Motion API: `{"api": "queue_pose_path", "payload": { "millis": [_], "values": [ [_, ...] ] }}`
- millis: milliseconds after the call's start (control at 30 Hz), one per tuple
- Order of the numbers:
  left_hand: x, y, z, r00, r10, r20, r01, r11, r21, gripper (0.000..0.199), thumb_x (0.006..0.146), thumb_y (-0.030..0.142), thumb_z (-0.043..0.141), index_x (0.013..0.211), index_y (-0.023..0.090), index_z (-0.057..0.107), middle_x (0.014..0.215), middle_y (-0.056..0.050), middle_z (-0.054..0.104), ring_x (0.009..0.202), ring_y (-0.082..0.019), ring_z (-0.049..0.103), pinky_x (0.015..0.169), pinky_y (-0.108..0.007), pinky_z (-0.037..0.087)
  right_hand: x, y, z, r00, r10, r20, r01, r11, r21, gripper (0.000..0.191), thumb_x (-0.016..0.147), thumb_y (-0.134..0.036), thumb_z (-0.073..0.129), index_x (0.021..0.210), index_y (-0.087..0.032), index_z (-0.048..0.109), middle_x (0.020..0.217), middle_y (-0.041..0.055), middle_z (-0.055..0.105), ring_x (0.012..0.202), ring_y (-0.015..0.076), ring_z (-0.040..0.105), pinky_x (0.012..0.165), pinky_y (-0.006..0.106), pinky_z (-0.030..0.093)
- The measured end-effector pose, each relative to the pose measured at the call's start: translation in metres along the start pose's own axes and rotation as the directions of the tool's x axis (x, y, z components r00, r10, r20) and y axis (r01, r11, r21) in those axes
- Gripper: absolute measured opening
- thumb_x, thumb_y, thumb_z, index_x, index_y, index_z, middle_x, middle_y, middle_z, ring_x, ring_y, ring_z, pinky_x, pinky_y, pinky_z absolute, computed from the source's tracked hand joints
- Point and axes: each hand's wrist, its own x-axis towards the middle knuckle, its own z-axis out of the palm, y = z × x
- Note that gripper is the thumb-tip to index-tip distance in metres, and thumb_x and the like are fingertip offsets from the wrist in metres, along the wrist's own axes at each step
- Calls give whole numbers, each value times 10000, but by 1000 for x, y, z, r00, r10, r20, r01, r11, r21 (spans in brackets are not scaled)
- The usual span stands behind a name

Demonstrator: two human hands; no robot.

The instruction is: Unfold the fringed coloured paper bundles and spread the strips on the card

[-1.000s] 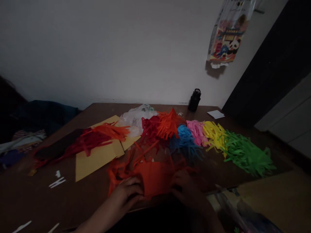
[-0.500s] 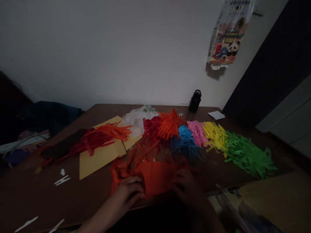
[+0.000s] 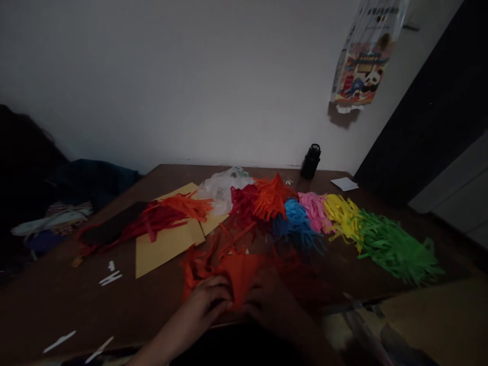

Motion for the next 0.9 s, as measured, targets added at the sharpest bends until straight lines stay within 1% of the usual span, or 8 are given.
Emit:
{"api": "queue_pose_path", "payload": {
  "millis": [133, 300, 400, 500, 633, 733, 800, 900],
  "values": [
    [-1, 0, 0, 1000, -10, 8, 10, 1000, -16, 160, 890, 187, 546, 776, 202, 657, 911, -26, 640, 897, -177, 607, 822, -278, 441, 9, 4, 3, 997, 2, 72, -2, 1000, -2, 63, 851, -251, 743, 806, -211, 723, 829, -22, 647, 899, 146, 548, 827, 301, 308],
    [-1, -1, 0, 1000, -21, 10, 21, 1000, -16, 155, 883, 158, 553, 780, 202, 660, 925, -23, 641, 906, -174, 608, 827, -277, 433, 12, 5, 3, 996, 26, 81, -29, 999, 35, 61, 830, -275, 772, 819, -232, 731, 839, -41, 650, 889, 132, 557, 815, 291, 297],
    [0, -1, 1, 1000, -21, 6, 21, 1000, -3, 162, 874, 134, 557, 761, 195, 656, 909, -22, 641, 899, -172, 609, 819, -274, 433, 14, 4, 4, 995, 21, 99, -24, 999, 25, 71, 840, -272, 760, 811, -215, 727, 828, -37, 655, 869, 129, 561, 796, 281, 304],
    [0, -2, 2, 1000, -19, -3, 19, 1000, 10, 166, 872, 129, 566, 745, 191, 651, 897, -21, 643, 890, -172, 610, 809, -274, 434, 15, 2, 5, 994, 12, 110, -11, 1000, -10, 103, 873, -230, 707, 778, -191, 702, 802, -27, 639, 842, 130, 555, 775, 279, 306],
    [-2, -2, 3, 1000, -23, -14, 23, 999, 33, 154, 871, 126, 567, 764, 192, 657, 907, -31, 646, 896, -185, 611, 819, -292, 445, 17, 0, 8, 995, 11, 102, -5, 998, -55, 104, 894, -202, 653, 794, -176, 642, 865, -9, 623, 881, 145, 541, 798, 284, 320],
    [-5, -1, 4, 999, -22, -34, 24, 998, 60, 124, 880, 161, 571, 824, 211, 669, 936, -33, 653, 923, -197, 616, 836, -306, 460, 17, -3, 9, 996, 43, 75, -37, 995, -88, 70, 887, -168, 637, 826, -168, 602, 899, 8, 610, 878, 155, 540, 790, 279, 351],
    [-7, 0, 5, 998, -1, -59, 7, 995, 101, 129, 887, 171, 561, 856, 226, 674, 959, -35, 664, 939, -203, 621, 848, -315, 471, 17, -5, 9, 997, 61, 54, -55, 992, -113, 60, 892, -144, 614, 843, -168, 588, 903, 17, 604, 861, 161, 541, 773, 277, 373],
    [-9, 2, 4, 995, 42, -86, -23, 978, 207, 188, 895, 150, 509, 858, 230, 675, 974, -45, 679, 926, -213, 633, 836, -337, 493, 17, -5, 9, 1000, 14, 16, -12, 987, -157, 47, 899, -161, 619, 869, -171, 584, 933, 40, 621, 897, 191, 550, 816, 302, 400]
  ]
}}
